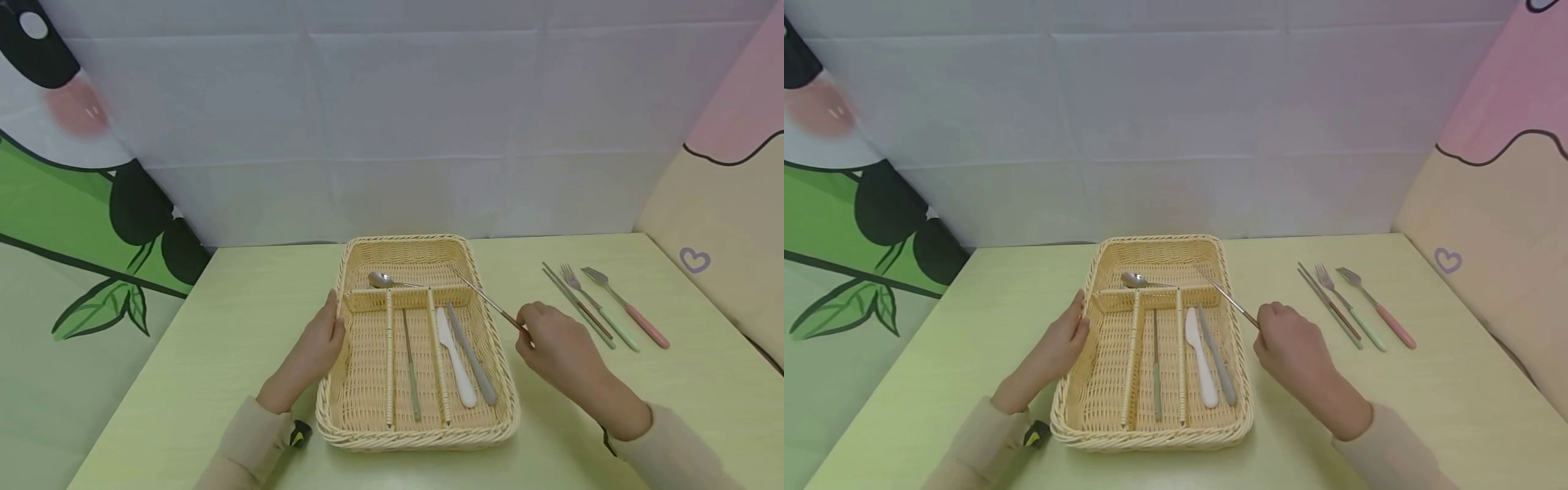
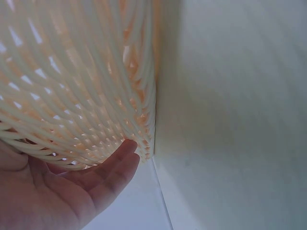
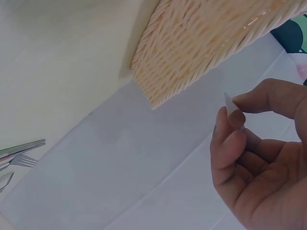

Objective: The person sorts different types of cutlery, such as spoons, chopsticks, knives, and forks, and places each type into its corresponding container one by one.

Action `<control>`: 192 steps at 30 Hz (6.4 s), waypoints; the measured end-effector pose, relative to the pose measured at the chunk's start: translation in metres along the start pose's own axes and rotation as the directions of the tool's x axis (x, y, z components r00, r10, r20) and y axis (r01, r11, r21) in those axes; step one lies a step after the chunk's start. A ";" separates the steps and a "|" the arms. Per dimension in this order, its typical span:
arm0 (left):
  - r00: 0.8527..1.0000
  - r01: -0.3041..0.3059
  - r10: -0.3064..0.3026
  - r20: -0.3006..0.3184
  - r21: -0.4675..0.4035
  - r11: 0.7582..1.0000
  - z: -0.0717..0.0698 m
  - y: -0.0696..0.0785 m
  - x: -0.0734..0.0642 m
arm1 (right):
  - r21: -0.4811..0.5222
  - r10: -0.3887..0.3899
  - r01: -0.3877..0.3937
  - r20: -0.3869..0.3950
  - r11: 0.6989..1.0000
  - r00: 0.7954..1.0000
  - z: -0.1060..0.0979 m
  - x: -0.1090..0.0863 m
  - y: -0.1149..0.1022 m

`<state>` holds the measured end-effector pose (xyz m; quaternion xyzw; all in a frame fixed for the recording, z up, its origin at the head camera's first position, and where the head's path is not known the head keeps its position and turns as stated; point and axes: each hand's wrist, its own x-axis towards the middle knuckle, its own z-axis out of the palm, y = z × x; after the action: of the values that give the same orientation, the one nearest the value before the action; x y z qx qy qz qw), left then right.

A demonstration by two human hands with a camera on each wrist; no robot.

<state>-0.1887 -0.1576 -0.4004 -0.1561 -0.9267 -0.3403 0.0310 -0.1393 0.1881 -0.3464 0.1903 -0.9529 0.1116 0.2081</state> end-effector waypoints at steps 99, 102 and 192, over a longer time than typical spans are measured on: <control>1.000 0.023 -0.023 0.019 0.008 1.000 -0.004 0.005 -0.002 | 0.072 -0.622 0.619 0.151 0.782 0.769 0.039 0.018 -0.076; 0.999 0.024 -0.025 0.023 0.004 1.000 -0.004 0.006 -0.002 | 0.078 -0.628 0.627 0.201 0.775 0.752 0.038 0.018 -0.077; 0.999 0.035 -0.035 0.033 -0.011 0.999 -0.007 0.009 -0.003 | 0.008 -0.011 0.011 0.030 1.000 0.999 0.029 -0.004 0.123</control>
<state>-0.1832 -0.1559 -0.3900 -0.1457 -0.9276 -0.3438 0.0089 -0.1963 0.2926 -0.3902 0.1981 -0.9544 0.1113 0.1939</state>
